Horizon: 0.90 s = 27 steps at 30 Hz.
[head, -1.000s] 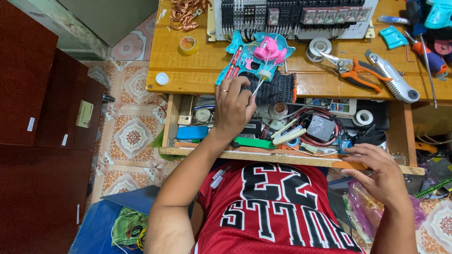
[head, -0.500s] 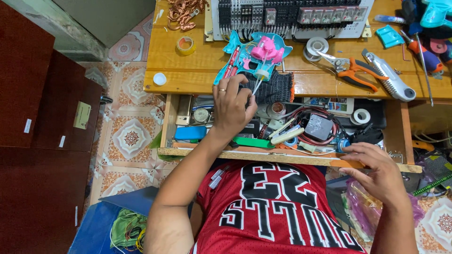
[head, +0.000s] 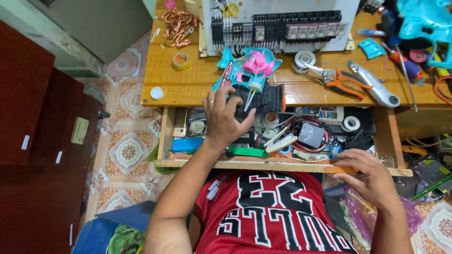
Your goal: Assembling and repairing a small plastic toy using hand tools
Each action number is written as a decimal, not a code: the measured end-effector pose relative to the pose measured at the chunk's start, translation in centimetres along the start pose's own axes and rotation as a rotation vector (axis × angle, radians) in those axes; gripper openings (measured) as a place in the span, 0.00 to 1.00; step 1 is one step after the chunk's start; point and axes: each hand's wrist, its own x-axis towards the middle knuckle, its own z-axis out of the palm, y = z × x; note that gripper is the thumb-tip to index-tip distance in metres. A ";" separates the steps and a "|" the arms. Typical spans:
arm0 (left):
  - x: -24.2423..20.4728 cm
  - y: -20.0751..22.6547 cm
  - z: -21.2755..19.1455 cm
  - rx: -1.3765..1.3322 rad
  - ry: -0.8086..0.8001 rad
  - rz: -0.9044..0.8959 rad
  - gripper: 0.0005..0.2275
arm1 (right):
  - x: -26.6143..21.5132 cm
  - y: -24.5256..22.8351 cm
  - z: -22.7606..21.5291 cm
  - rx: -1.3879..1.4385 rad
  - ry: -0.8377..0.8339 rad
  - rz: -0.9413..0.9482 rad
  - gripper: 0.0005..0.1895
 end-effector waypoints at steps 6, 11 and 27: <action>0.0 -0.3 -0.4 -0.092 0.078 0.028 0.14 | 0.2 -0.8 -0.5 0.038 0.026 -0.015 0.17; -0.4 -0.6 -0.1 -0.111 0.086 0.009 0.10 | 1.9 -0.8 -1.8 0.143 0.132 0.227 0.17; -2.2 -2.3 3.0 -0.134 0.114 0.019 0.08 | 21.8 3.5 -4.5 -0.544 -0.165 0.135 0.38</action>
